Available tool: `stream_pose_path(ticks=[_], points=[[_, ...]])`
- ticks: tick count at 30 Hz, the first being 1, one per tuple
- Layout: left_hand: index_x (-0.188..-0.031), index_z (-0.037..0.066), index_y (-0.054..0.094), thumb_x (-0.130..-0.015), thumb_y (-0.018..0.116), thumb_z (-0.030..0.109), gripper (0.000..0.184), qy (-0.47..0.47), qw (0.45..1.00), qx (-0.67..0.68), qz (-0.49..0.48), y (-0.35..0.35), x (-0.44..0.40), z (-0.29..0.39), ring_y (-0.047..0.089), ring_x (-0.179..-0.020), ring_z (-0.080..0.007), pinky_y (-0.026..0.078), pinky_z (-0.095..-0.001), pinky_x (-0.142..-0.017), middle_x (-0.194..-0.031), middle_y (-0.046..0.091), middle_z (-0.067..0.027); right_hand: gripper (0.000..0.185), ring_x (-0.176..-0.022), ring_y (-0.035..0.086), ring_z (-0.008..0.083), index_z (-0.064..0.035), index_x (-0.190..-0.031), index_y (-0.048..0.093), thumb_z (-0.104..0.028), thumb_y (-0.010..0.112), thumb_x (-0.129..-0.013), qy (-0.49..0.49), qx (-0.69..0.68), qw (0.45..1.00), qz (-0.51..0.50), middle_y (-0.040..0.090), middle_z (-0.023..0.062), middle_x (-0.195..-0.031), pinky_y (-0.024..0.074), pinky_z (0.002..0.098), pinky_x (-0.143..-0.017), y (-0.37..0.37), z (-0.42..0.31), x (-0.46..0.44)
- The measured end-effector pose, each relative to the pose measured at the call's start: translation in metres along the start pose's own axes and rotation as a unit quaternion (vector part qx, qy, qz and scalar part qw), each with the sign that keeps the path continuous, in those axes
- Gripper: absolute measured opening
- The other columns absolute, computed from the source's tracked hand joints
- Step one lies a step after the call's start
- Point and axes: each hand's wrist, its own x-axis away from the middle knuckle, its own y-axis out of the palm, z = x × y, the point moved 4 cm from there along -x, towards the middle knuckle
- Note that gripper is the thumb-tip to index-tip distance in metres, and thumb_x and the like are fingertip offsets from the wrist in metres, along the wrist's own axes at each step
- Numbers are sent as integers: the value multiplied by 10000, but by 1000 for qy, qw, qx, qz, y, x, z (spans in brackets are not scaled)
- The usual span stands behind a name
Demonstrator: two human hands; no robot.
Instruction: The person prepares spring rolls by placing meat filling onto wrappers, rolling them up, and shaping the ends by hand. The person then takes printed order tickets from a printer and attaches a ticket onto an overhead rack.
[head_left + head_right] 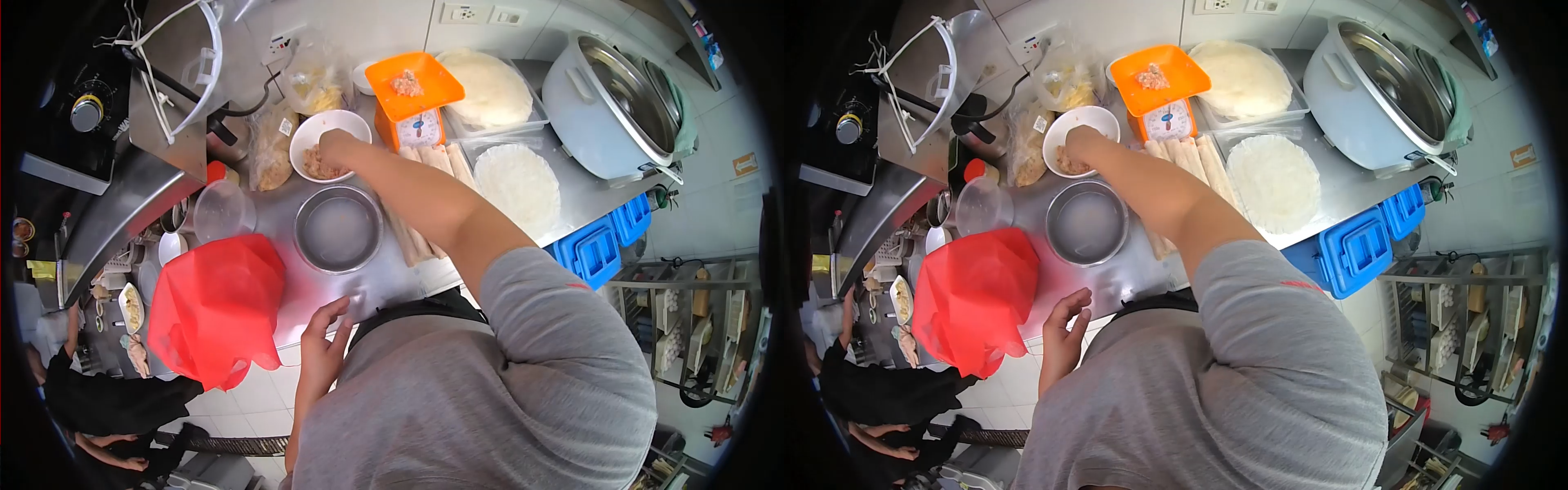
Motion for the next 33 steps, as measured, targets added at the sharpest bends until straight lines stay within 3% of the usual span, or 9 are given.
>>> stream_pose_path(ticks=[2,4,6,8,10,16,19,28,33], points=[[-1204,49,592,-883,616,64,322,1,1000,9,-2,1,-1,2,599,-1054,-236,444,-346,-939,-1106,638,-144,216,-822,672,296,-26,-855,717,-187,697,-711,-15,-46,992,118,696,150,-866,532,387,-734,-33,7,14],[-1202,48,594,-880,620,70,324,3,1000,13,-2,1,-2,1,600,-1052,-238,443,-346,-941,-1102,639,-147,289,-766,666,250,-5,-896,688,-195,749,-687,-56,-178,973,139,693,131,-832,530,357,-712,-95,18,49],[-1200,48,595,-878,624,81,325,6,1000,14,-1,1,-4,-1,601,-1051,-241,442,-346,-944,-1099,639,-150,360,-739,652,207,-9,-951,662,-210,780,-676,-13,-296,931,211,686,115,-820,524,330,-692,-130,59,70],[-1198,49,596,-877,629,98,326,8,1000,21,6,3,-4,-2,602,-1048,-242,443,-345,-939,-1096,639,-151,339,-753,648,191,-19,-979,654,-169,768,-697,54,-328,916,226,683,112,-845,523,323,-699,-156,98,97],[-1197,50,597,-877,631,109,327,8,1000,24,9,7,-4,-2,603,-1044,-243,445,-345,-933,-1094,639,-151,300,-843,663,282,-27,-919,693,-230,760,-708,43,-207,940,266,692,164,-879,518,355,-761,-155,141,100],[-1193,51,597,-879,630,118,323,6,1000,19,9,31,-8,8,606,-1036,-251,451,-342,-919,-1093,639,-148,265,-862,656,299,-50,-1018,696,-156,682,-775,1,-167,968,188,690,159,-937,519,357,-775,-127,169,102],[-1194,52,597,-879,630,120,325,12,1000,3,21,48,-11,14,606,-1035,-255,454,-341,-915,-1093,640,-152,265,-859,655,297,-69,-1036,696,-143,663,-784,-30,-147,957,249,690,151,-943,518,362,-772,-138,171,113],[-1188,38,601,-873,633,93,322,-15,997,9,76,137,-6,58,617,-1015,-233,458,-330,-917,-1084,647,-148,299,-799,650,213,-53,-973,696,-316,680,-832,-43,-276,923,264,686,130,-899,518,342,-720,-180,205,137],[-1182,36,608,-867,648,88,322,-56,995,25,82,196,6,79,613,-1023,-210,448,-315,-930,-1094,648,-128,429,-811,637,204,-54,-1076,662,-413,658,-840,-59,-280,937,198,682,114,-902,514,320,-697,-159,216,115]])
